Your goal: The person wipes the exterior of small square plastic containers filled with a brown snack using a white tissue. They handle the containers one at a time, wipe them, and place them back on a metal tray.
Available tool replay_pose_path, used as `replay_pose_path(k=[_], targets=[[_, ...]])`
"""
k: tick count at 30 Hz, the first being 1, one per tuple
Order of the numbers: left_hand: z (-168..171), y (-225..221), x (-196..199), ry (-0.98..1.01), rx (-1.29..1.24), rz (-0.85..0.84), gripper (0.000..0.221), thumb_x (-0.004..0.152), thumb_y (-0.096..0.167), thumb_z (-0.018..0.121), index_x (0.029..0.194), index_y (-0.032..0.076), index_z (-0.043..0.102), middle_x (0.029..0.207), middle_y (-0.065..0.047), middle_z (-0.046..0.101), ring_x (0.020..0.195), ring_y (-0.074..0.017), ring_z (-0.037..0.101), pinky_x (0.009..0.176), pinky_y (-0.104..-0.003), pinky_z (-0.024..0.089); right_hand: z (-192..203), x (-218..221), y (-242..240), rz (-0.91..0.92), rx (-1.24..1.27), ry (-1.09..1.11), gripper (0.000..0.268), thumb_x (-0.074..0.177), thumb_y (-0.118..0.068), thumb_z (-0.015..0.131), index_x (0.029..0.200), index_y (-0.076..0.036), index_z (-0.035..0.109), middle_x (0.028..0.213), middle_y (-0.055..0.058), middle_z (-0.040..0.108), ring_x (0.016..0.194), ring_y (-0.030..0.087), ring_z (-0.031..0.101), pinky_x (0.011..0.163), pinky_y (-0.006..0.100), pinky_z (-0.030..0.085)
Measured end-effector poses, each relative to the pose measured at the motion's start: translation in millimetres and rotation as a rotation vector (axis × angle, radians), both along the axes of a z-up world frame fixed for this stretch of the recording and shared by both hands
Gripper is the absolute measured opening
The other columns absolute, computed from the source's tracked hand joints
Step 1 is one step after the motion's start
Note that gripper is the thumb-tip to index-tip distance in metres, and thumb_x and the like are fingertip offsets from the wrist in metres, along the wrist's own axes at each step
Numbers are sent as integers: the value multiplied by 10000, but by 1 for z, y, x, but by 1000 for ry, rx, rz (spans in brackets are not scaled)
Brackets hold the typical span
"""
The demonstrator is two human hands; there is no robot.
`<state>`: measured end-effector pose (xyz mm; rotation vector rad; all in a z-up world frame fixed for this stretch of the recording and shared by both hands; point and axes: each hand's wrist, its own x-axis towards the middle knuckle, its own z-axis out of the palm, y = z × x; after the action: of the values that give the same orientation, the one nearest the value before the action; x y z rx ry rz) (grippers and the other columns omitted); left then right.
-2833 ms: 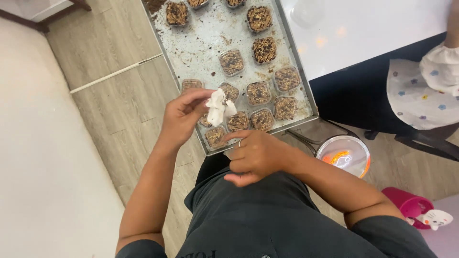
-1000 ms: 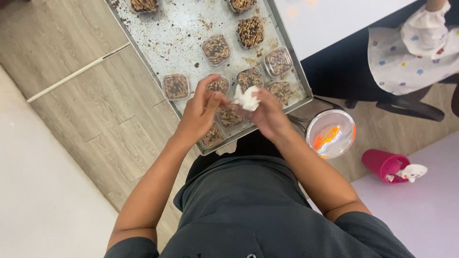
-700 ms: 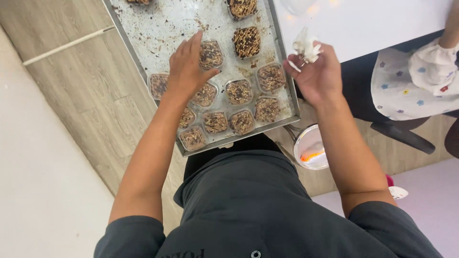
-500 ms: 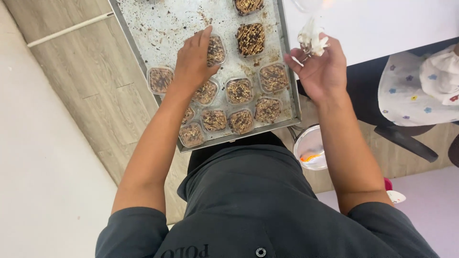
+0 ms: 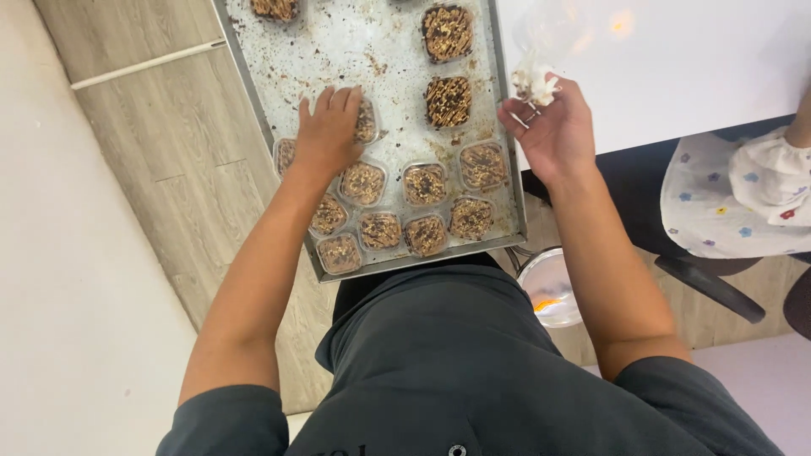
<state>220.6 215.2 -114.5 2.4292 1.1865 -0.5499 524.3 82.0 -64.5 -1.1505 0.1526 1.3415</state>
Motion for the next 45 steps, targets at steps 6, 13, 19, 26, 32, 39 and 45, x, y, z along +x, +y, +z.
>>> replay_pose_path(k=[6,13,19,26,32,39,45], targets=[[104,-15,59,-502,-487,497,835,919,344,734,1555,85,258,1621,-121,340,1471,-283,341,1198,-500,301,-28,-6,11,-47,-53,-26,308,803,-258,684,1077,-132,621,1164,92,688,1086,312,753,962,380,614],[13,-55,99,-867,-579,1131,474,1031,339,400,1428,81,393,1374,-149,566,1264,-251,576,1043,-376,513,-52,-14,24,127,-115,-37,286,819,-282,661,1058,-126,645,1107,72,723,1070,218,681,1015,344,538],[0,-46,96,-782,-698,1175,700,1001,514,240,1512,63,399,1516,-155,508,1361,-278,536,1119,-401,473,-58,-17,25,230,-166,-41,288,810,-315,689,1052,-164,647,1109,46,667,1052,199,611,1035,372,523],[-33,-43,94,-791,-824,1158,686,1025,528,257,1438,49,520,1472,-171,552,1307,-333,587,1084,-438,511,-67,-18,22,275,-96,-74,285,868,-306,693,1088,-127,685,1024,25,651,964,180,619,1003,407,511],[-52,-53,78,-1022,-894,1300,430,1047,447,378,1190,77,544,1262,-127,531,1152,-324,609,979,-467,584,-33,-28,13,310,-9,-104,195,877,-247,687,1017,-111,675,967,32,666,952,159,709,1090,453,526],[27,-70,47,-1070,-957,1151,333,1101,394,434,1208,99,546,1269,-129,518,1163,-316,575,888,-395,639,42,-32,-7,417,66,-146,156,913,-284,634,975,-141,633,1019,55,680,961,183,726,1035,422,586],[72,-103,2,-1322,-1177,1126,688,960,382,667,1531,157,355,1329,-122,449,1004,-230,604,822,-340,652,110,-77,-31,457,109,-114,304,836,-349,657,993,-97,594,1283,220,662,1163,298,705,1084,483,553]])
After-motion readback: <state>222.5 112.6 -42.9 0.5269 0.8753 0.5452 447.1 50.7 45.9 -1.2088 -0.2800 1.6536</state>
